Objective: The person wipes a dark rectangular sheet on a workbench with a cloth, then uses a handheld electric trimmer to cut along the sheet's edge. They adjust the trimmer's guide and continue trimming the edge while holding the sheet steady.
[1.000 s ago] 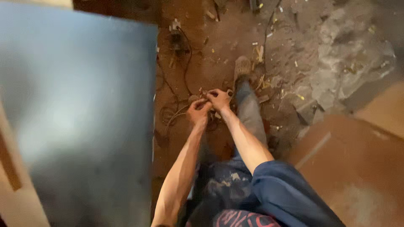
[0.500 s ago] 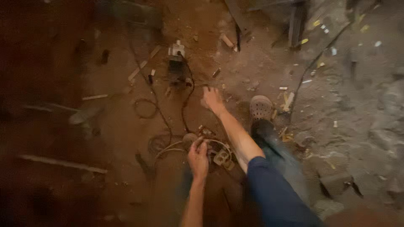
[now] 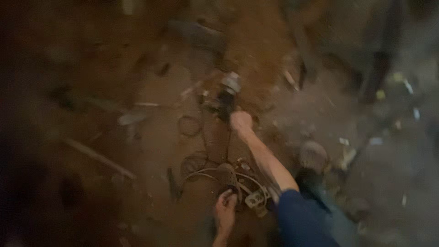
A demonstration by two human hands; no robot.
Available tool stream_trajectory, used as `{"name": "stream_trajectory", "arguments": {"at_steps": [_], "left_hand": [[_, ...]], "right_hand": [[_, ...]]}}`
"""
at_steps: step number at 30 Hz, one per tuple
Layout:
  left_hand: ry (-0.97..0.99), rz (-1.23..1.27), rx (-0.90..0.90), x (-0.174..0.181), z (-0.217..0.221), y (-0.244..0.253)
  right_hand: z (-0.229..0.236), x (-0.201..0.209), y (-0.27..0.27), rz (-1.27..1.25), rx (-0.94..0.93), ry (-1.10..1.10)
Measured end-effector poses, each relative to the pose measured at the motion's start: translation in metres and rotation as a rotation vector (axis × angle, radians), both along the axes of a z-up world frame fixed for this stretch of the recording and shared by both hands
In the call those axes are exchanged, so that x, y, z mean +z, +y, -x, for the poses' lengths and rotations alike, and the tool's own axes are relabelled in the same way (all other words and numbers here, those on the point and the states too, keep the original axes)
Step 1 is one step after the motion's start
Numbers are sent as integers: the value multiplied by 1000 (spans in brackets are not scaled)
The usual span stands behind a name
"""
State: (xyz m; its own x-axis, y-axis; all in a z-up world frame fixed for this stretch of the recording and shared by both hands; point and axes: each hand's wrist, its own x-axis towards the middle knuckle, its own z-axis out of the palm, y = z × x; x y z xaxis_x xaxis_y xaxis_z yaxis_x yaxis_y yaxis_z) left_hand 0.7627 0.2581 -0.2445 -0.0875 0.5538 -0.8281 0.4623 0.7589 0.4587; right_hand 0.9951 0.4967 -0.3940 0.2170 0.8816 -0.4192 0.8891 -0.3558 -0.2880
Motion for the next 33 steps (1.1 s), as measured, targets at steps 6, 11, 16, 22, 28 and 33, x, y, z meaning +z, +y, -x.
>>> {"name": "stream_trajectory", "arguments": {"at_steps": [6,11,16,22,28,33], "left_hand": [[-13,25,72,79,-4,-56],[154,58,-167,163,12,-72],[167,-197,-46,211,38,-75],[129,-198,49,210,118,-82],[-471,174,365,208,177,-79],[-1374,550,413,258,245,-90]], "right_hand": [[20,111,-130,157,-253,353],[51,228,-273,195,-458,343],[75,365,-337,190,-528,264],[137,480,-383,169,-539,300],[229,537,-426,-17,-431,155],[333,577,-490,-246,-324,22]]}}
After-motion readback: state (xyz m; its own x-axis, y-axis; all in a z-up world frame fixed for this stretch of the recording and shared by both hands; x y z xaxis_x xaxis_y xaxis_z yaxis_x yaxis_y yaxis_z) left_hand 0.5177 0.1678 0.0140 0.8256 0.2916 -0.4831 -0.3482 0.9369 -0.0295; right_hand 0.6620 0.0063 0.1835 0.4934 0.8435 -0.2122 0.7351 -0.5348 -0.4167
